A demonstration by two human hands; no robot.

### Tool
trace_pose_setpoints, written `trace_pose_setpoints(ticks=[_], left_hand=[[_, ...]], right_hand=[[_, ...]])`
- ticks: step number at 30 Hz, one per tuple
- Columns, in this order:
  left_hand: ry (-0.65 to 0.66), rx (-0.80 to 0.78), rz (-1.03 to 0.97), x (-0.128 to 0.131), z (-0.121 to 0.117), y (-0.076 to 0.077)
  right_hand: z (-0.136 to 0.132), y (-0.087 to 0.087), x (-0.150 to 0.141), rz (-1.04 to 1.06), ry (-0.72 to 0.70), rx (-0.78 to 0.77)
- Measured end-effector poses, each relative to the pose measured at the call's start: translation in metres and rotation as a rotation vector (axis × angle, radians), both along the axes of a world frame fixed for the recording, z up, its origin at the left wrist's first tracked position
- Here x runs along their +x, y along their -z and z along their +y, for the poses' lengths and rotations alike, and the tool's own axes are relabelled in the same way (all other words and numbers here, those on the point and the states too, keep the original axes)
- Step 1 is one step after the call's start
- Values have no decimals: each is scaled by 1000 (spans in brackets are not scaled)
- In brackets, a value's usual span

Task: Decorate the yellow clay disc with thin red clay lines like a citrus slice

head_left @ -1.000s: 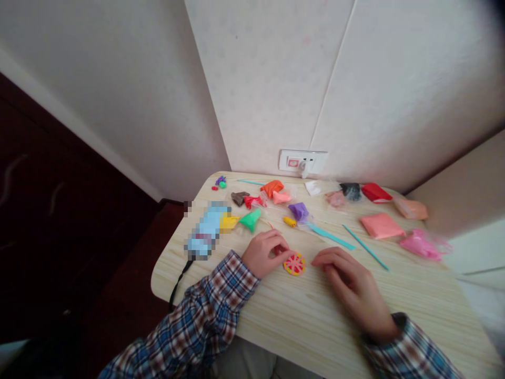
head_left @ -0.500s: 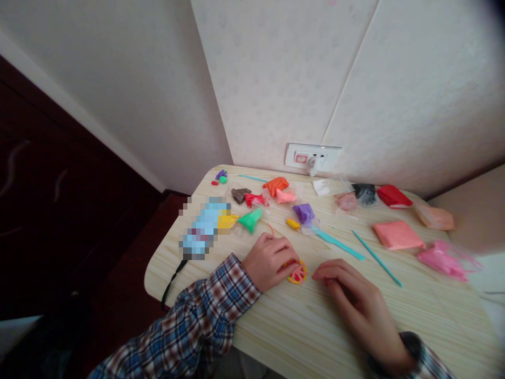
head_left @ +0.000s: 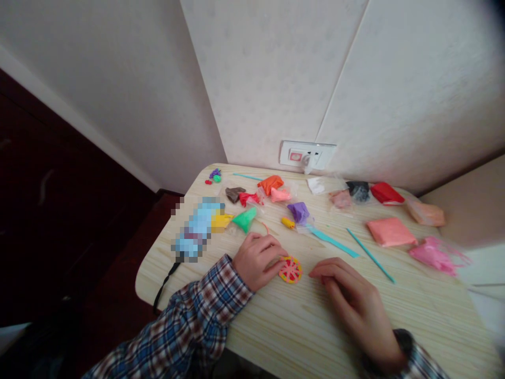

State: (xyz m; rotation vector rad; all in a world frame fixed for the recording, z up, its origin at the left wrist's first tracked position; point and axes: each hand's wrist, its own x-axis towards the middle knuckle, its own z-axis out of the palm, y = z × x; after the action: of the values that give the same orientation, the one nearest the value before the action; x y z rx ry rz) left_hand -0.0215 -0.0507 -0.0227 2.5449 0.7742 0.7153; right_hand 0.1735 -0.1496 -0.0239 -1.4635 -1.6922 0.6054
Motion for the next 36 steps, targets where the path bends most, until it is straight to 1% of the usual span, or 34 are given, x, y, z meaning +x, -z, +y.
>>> trace_pose_setpoints(ticks=[3, 6, 8, 11, 13, 15, 21, 23, 25, 28, 32, 34, 36], left_hand=[[-106, -19, -54, -1, 1, -1], [-192, -66, -116, -1, 4, -1], [-222, -97, -157, -1, 5, 0], [-218, -107, -204, -1, 7, 1], [-215, -97, -227, -2, 8, 1], [-238, -73, -247, -2, 9, 0], [-431, 80, -243, -5, 16, 0], [-468, 93, -229, -6, 18, 1], [-476, 104, -227, -6, 20, 2], [-459, 124, -238, -5, 20, 5], [-436, 129, -240, -5, 21, 7], [-432, 134, -241, -4, 22, 8], [-432, 140, -244, -3, 21, 8]], right_hand=[[2, 1, -2, -93, -11, 65], [3, 5, -5, -258, -35, 100], [4, 7, -8, -347, -38, 85], [4, 8, -9, -411, -61, 69], [4, 8, -10, -431, -82, 71], [3, 8, -9, -451, -95, 67], [4, 11, -9, -485, -97, 78], [3, 11, -9, -497, -92, 82], [3, 11, -10, -499, -85, 88], [5, 11, -8, -437, -14, 110], [20, 11, -4, -326, 196, 145], [33, 11, -3, -396, 286, 176], [46, 11, -3, -528, 338, 184]])
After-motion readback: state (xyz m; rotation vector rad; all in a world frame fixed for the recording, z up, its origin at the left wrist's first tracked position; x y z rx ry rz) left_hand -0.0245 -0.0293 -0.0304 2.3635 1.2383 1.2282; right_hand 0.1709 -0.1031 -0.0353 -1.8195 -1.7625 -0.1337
